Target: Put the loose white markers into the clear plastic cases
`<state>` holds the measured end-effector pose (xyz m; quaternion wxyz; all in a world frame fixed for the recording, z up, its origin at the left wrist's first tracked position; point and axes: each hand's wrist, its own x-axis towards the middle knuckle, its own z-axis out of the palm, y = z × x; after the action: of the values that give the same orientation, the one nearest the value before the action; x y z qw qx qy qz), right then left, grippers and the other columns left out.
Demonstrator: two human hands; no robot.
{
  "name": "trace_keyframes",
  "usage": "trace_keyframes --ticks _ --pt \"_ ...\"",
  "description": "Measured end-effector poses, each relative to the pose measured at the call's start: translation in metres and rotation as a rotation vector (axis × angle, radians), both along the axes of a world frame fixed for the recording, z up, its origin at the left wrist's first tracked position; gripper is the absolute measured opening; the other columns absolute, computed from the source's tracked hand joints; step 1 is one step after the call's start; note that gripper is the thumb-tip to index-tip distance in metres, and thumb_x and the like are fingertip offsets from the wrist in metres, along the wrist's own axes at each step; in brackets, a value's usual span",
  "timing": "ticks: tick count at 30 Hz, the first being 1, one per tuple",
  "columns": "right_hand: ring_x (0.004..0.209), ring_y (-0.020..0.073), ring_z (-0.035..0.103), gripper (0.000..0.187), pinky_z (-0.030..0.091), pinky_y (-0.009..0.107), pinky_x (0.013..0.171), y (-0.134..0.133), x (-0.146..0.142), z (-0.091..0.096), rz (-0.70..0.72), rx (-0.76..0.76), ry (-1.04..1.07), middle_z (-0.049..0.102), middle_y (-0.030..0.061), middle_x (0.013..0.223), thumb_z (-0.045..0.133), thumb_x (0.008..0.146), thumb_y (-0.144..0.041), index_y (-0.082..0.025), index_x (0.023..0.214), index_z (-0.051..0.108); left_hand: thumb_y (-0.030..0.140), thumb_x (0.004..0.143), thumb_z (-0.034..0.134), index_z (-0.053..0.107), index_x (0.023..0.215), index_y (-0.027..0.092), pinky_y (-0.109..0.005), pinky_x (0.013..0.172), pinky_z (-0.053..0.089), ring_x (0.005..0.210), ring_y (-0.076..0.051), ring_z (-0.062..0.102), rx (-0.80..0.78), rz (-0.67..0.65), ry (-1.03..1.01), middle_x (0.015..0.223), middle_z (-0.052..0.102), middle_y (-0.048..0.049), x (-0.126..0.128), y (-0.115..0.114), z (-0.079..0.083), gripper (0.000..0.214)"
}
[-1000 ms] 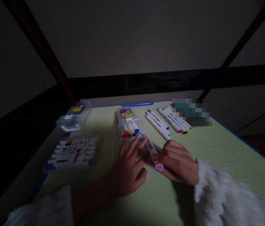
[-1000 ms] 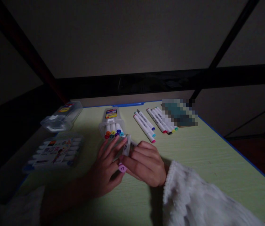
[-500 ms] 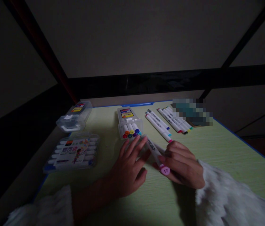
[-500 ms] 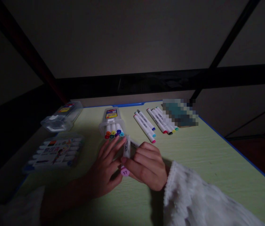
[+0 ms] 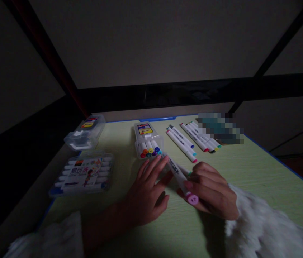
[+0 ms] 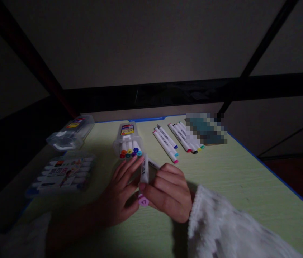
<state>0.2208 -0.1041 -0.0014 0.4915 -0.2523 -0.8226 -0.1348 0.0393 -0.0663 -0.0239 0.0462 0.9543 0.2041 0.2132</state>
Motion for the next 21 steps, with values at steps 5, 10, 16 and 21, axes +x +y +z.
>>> trace_keyframes --ticks 5,10,16,21 --pt "0.051 0.0122 0.044 0.018 0.036 0.027 0.05 -0.0021 0.0004 -0.0007 0.004 0.004 0.013 0.052 -0.0021 0.053 0.046 0.087 -0.018 -0.014 0.104 0.054 0.015 0.074 0.047 0.038 0.128 0.013 -0.052 0.105 0.022 0.136 -0.031 0.015 -0.008 -0.01 -0.025 0.146 0.022 -0.0185 -0.0004 0.0002 -0.0007 0.055" --pt "0.049 0.0128 0.043 0.013 0.035 0.028 0.048 -0.003 -0.0018 0.0034 0.017 0.011 0.032 0.05 -0.0019 0.05 0.046 0.087 -0.015 -0.012 0.096 0.054 0.014 0.074 0.047 0.037 0.128 0.013 -0.05 0.105 0.023 0.136 -0.03 0.015 -0.004 -0.01 -0.047 0.146 0.02 -0.0184 -0.0008 0.0007 -0.001 0.055" --pt "0.049 0.0131 0.044 0.009 0.036 0.028 0.048 -0.0046 -0.0027 0.0047 0.024 0.017 0.038 0.049 -0.0019 0.049 0.048 0.084 -0.011 -0.013 0.09 0.055 0.013 0.073 0.047 0.034 0.13 0.013 -0.05 0.106 0.022 0.136 -0.029 0.014 0.003 -0.024 -0.065 0.146 0.019 -0.0183 -0.0009 0.0009 -0.0022 0.059" --pt "0.049 0.013 0.043 0.01 0.034 0.028 0.048 -0.0065 -0.0039 0.0055 0.009 0.005 0.051 0.049 -0.0023 0.048 0.051 0.08 -0.006 -0.013 0.086 0.056 0.013 0.074 0.046 0.032 0.131 0.013 -0.05 0.106 0.023 0.136 -0.029 0.014 0.003 -0.028 -0.068 0.146 0.018 -0.0186 -0.0006 0.0004 -0.0031 0.059"
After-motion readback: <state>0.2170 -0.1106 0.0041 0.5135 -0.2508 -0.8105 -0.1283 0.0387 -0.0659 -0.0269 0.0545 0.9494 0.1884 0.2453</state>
